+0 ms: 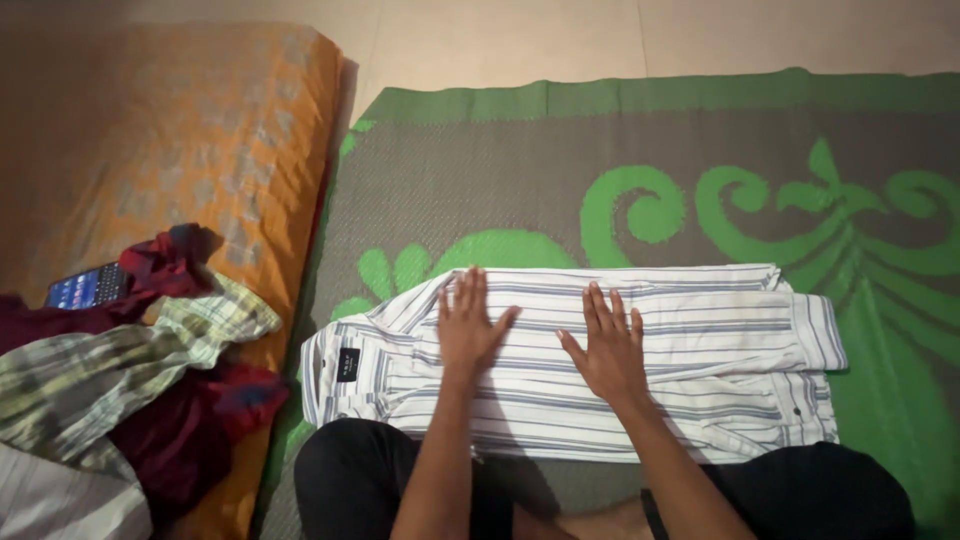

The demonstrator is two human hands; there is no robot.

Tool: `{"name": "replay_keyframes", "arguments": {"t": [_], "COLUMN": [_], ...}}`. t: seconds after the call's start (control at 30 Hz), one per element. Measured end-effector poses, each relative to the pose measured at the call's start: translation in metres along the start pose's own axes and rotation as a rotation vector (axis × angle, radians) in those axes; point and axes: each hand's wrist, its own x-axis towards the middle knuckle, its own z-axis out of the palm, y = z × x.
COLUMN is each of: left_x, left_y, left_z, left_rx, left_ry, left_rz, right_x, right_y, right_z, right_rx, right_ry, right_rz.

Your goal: The recorder folds a long-sleeved striped shirt on a mat on the floor.

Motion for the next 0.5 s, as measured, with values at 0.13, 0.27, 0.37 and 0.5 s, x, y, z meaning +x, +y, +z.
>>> {"name": "replay_keyframes", "arguments": {"t": [0.13,0.27,0.37,0.5], "left_x": [0.004,0.008,0.008,0.006], "left_y": [-0.016,-0.054,-0.080,-0.101], "left_z": [-0.014,0.008,0.011,0.019], "left_rx": [0.038,0.079,0.151,0.186], "left_ry": [0.028,0.107,0.169,0.302], "left_rz": [-0.175,-0.158,-0.208,-0.406], "right_x": [-0.003,-0.004,-0.003,-0.003], "right_y": [-0.002,0.000,-0.001,-0.001], "right_z": [-0.009,-0.008,-0.007,-0.007], "right_rx": [0.045,0.028,0.045,0.049], "right_ry": [0.013,0.013,0.022,0.030], "right_rz": [-0.007,-0.008,-0.006,-0.002]}}
